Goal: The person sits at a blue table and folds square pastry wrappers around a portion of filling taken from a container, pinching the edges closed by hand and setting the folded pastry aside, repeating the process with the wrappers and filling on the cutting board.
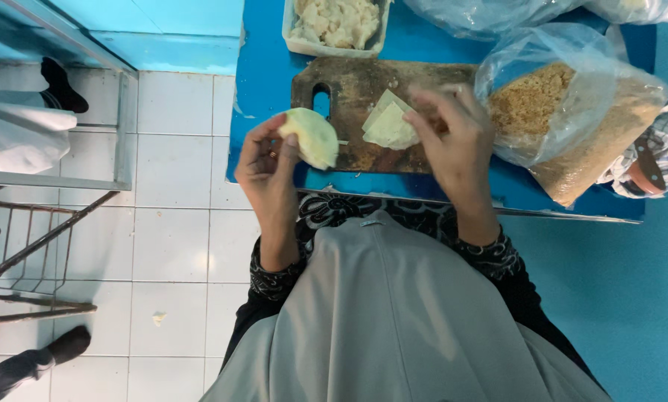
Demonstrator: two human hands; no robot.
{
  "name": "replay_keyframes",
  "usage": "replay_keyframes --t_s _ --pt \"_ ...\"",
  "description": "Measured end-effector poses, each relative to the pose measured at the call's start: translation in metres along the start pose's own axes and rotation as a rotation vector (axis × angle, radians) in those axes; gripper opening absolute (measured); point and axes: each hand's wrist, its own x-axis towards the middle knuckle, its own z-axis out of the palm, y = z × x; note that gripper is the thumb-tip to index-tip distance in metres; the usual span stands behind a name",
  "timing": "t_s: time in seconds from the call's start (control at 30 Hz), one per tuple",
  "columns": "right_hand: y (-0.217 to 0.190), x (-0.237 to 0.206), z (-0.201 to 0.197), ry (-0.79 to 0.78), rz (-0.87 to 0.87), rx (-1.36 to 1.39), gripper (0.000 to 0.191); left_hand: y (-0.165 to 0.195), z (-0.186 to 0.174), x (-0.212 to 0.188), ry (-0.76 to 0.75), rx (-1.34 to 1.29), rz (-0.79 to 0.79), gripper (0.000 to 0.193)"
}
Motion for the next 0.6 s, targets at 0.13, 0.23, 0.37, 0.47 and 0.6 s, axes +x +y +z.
replay_keyframes --t_s 0.13,0.23,0.37,0.47,0.6 --pt "-0.021 -0.017 0.003 -0.129 -0.156 0.363 0.029 -0.009 0.017 -0.012 -0.121 0.032 0.039 0.031" --pt "-0.022 -0.018 0.017 -0.142 -0.109 0.268 0.023 -0.015 0.028 -0.017 -0.193 0.082 0.026 0.034" --pt "-0.005 -0.011 0.025 -0.212 0.351 0.772 0.009 -0.016 0.035 -0.019 -0.196 0.066 -0.003 0.036" --pt "0.000 -0.013 0.024 -0.212 0.335 0.791 0.012 -0.014 0.039 -0.021 -0.207 0.099 0.036 0.035" --pt "-0.001 -0.026 0.025 -0.088 -0.037 0.386 0.020 -0.010 0.042 -0.024 -0.246 0.164 0.048 0.036"
